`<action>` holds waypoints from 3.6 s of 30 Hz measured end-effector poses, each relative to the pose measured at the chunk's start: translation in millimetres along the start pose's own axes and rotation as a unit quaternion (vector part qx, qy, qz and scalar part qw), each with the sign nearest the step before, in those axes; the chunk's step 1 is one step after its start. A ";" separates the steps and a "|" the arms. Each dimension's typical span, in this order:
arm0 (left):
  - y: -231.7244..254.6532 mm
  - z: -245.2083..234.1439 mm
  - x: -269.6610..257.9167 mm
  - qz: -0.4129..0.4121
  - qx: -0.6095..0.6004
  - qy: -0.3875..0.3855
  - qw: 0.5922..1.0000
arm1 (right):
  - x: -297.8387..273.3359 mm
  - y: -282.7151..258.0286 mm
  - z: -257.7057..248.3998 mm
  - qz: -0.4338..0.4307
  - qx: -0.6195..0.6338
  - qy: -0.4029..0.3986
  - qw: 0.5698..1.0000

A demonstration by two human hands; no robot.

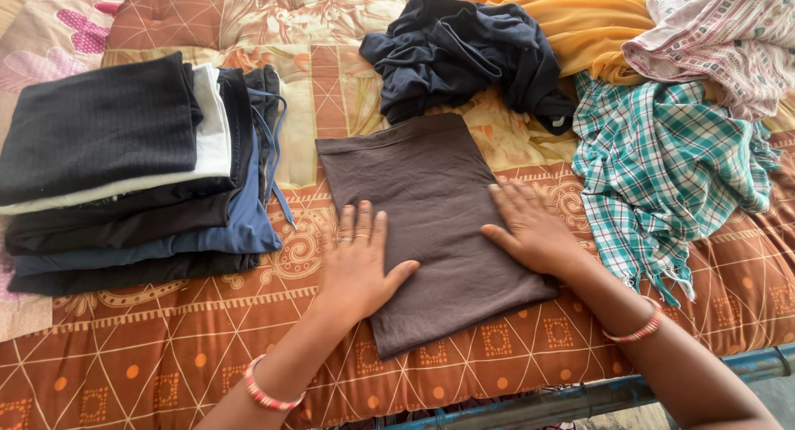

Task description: The person folds a white garment, a black ribbed top, and a brown sleeveless top on a patterned bedsheet. Each item is smoothed, folded into a compact rectangle, and placed on a growing stack to the left.

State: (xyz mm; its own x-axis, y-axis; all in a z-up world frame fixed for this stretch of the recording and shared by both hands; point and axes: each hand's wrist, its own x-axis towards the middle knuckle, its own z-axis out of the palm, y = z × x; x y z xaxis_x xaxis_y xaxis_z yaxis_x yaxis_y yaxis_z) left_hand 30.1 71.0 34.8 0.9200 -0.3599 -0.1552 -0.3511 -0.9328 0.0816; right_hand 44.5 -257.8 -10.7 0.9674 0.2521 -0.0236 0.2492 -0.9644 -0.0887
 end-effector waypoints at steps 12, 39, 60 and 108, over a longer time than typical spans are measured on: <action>41.3 16.5 -32.6 0.250 -0.067 0.092 0.962 | -44.8 -83.6 -6.1 -0.161 0.031 0.014 0.986; -17.7 19.3 -52.8 0.237 -0.039 0.132 0.962 | -81.4 -0.4 -11.3 -0.164 0.076 0.028 0.983; -20.2 13.5 -69.3 0.348 -0.154 0.185 0.906 | -77.7 -6.7 -28.1 -0.203 0.197 0.113 0.953; -60.2 -41.9 58.4 -0.162 -0.298 0.153 0.928 | 75.4 -3.9 -52.7 0.183 0.367 0.166 0.897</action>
State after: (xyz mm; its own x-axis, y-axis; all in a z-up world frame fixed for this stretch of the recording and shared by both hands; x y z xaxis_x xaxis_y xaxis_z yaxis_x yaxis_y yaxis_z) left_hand 112.3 107.1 62.1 0.9989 0.0445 0.0126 0.0269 -0.7817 0.6230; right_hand 118.8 -239.3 40.4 0.9687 -0.2263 0.1018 -0.0671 -0.6337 -0.7706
